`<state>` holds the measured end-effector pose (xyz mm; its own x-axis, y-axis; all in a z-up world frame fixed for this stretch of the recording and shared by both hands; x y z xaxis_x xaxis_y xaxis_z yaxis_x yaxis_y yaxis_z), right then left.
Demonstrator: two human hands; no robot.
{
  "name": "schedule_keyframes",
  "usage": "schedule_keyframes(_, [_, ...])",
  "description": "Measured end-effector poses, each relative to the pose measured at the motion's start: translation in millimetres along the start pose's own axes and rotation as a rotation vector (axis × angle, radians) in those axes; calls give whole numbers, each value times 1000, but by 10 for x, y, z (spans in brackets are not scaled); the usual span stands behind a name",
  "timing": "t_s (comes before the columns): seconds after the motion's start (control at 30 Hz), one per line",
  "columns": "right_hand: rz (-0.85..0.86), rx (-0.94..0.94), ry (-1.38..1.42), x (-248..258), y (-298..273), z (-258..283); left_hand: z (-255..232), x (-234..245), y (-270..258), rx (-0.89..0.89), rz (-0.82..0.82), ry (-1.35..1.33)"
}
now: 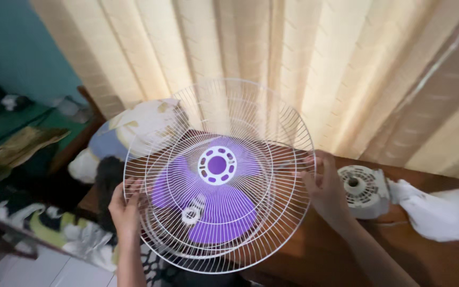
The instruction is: The person assembles an electric fan by attaching the front grille to the motor housing, then mounting the purple fan blade onto the motor shaft and securing it with a nut. The person then attaches the rear grille to complete the assembly.
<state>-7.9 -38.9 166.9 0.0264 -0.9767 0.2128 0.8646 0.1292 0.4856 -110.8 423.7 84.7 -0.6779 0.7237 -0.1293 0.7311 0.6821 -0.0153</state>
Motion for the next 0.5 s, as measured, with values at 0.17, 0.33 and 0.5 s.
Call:
schedule_keyframes(0.17, [-21, -139, 43, 670, 82, 320, -207, -691, -192, 29, 58, -35])
schedule_keyframes(0.33, [-144, -151, 25, 1325, -10, 340, -245, -1466, -357, -51, 209, -32])
schedule_keyframes(0.5, [-226, -78, -59, 1846, -145, 176, -131, -2146, -471, 100, 302, -83])
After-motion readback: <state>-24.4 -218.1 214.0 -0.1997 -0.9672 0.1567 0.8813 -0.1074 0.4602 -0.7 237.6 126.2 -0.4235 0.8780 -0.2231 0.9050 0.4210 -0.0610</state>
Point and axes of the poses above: each hand's wrist, its own y-axis towards the middle knuckle, its own x-axis out of the back of the hand, z = x × y, the point moved 1 cm from there along y, towards the middle knuckle, and after that the axes turned 13 degrees about x, right-handed, at the moved point
